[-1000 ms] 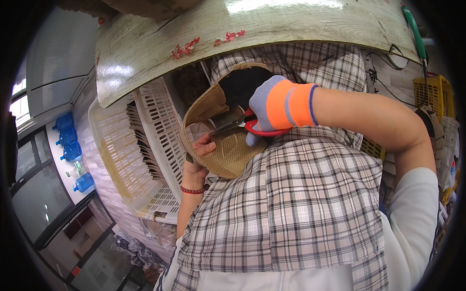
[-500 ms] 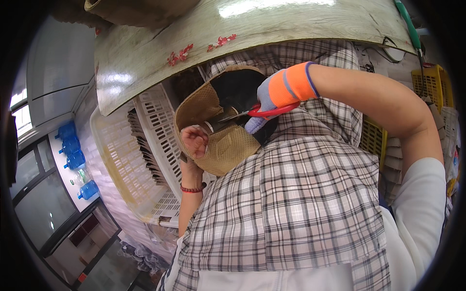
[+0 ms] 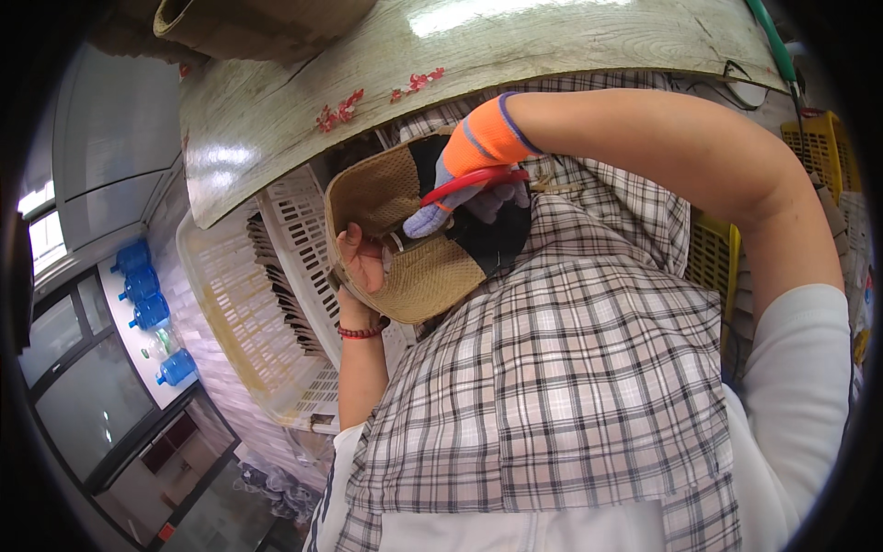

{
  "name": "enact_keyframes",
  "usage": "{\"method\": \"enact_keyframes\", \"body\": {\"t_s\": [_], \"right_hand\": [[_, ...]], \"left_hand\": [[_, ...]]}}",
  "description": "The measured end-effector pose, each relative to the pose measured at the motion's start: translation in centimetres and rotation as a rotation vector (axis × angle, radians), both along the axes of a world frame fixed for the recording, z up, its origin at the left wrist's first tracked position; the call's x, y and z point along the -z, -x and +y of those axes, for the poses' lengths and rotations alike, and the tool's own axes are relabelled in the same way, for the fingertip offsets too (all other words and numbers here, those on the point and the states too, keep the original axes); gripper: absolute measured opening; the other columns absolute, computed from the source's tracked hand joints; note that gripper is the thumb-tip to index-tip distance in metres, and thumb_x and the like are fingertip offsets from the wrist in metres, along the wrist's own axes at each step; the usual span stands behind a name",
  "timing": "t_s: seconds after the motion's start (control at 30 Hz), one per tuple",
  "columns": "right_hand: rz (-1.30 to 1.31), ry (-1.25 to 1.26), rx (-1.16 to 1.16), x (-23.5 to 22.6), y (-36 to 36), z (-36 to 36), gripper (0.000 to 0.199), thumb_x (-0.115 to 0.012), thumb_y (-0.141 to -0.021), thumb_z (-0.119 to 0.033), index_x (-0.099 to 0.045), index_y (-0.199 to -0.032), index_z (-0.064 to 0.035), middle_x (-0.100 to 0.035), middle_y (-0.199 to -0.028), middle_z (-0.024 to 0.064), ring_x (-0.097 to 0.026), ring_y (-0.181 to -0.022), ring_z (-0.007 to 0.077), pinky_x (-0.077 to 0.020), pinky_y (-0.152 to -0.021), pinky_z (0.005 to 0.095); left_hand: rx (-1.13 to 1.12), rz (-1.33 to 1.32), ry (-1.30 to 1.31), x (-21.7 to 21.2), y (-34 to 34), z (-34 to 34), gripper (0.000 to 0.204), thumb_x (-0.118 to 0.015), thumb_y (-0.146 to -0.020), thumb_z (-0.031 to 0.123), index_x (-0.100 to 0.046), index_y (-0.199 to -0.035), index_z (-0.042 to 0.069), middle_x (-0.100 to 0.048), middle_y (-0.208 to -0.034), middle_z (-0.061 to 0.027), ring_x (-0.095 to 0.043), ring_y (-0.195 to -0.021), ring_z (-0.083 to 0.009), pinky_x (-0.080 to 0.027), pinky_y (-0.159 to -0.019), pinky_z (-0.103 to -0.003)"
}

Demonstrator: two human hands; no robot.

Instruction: The person repeatedly picks up unfinished shoe uppers from a table and uses shears to trim excess material from the interior edges. Trimmed pieces are discarded, and the shoes are placed back on the table. The process is repeated for several shoe units.

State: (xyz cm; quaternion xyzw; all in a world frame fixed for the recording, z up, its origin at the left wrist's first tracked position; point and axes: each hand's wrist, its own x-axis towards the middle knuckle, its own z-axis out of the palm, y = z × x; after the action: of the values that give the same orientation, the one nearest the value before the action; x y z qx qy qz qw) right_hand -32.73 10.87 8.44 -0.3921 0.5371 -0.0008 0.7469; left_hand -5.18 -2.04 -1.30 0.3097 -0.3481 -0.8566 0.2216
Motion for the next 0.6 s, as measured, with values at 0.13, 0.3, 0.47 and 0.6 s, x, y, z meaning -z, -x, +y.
{"method": "enact_keyframes", "body": {"t_s": [0.13, 0.3, 0.47, 0.6], "right_hand": [[0.065, 0.0, 0.016, -1.4, -0.5, -0.3, 0.066, -0.063, -0.088, -0.062, -0.073, -0.088, 0.0027, -0.061, -0.065, 0.0078, -0.062, -0.056, 0.0196, -0.0588, -0.056, 0.0349], [0.068, 0.108, 0.044, 0.2, -0.5, -0.4, 0.07, -0.065, -0.08, -0.073, -0.068, -0.079, -0.0027, -0.06, -0.063, 0.007, -0.055, -0.052, 0.0192, -0.0544, -0.054, 0.0356], [0.394, 0.215, -0.016, -1.2, -2.3, 0.6, 0.075, -0.073, -0.07, -0.075, -0.074, -0.079, 0.0002, -0.068, -0.071, 0.0117, -0.066, -0.065, 0.025, -0.054, -0.062, 0.036], [0.091, 0.183, -0.005, 3.2, -1.0, 5.1, 0.085, -0.055, -0.08, -0.082, -0.071, -0.075, 0.001, -0.062, -0.061, 0.0091, -0.063, -0.056, 0.0211, -0.0531, -0.054, 0.0347]], "left_hand": [[-0.015, -0.021, 0.011, -0.1, 0.3, 0.0, 0.03, -0.069, -0.094, 0.011, -0.063, -0.121, 0.002, -0.066, -0.114, -0.0078, -0.063, -0.102, -0.0227, -0.054, -0.085, -0.038], [0.033, -0.01, 0.012, -0.5, 0.7, -0.4, 0.031, -0.068, -0.093, 0.01, -0.064, -0.122, 0.001, -0.066, -0.115, -0.0078, -0.063, -0.103, -0.0224, -0.053, -0.087, -0.037], [0.02, -0.006, -0.017, 0.1, 0.8, -0.5, 0.037, -0.069, -0.093, 0.011, -0.061, -0.128, 0.001, -0.065, -0.122, -0.0088, -0.061, -0.11, -0.023, -0.051, -0.092, -0.037], [0.078, 0.051, -0.039, -0.2, 1.8, 0.0, 0.043, -0.07, -0.093, 0.013, -0.058, -0.132, 0.0, -0.063, -0.128, -0.0091, -0.058, -0.117, -0.0237, -0.048, -0.099, -0.038]]}}
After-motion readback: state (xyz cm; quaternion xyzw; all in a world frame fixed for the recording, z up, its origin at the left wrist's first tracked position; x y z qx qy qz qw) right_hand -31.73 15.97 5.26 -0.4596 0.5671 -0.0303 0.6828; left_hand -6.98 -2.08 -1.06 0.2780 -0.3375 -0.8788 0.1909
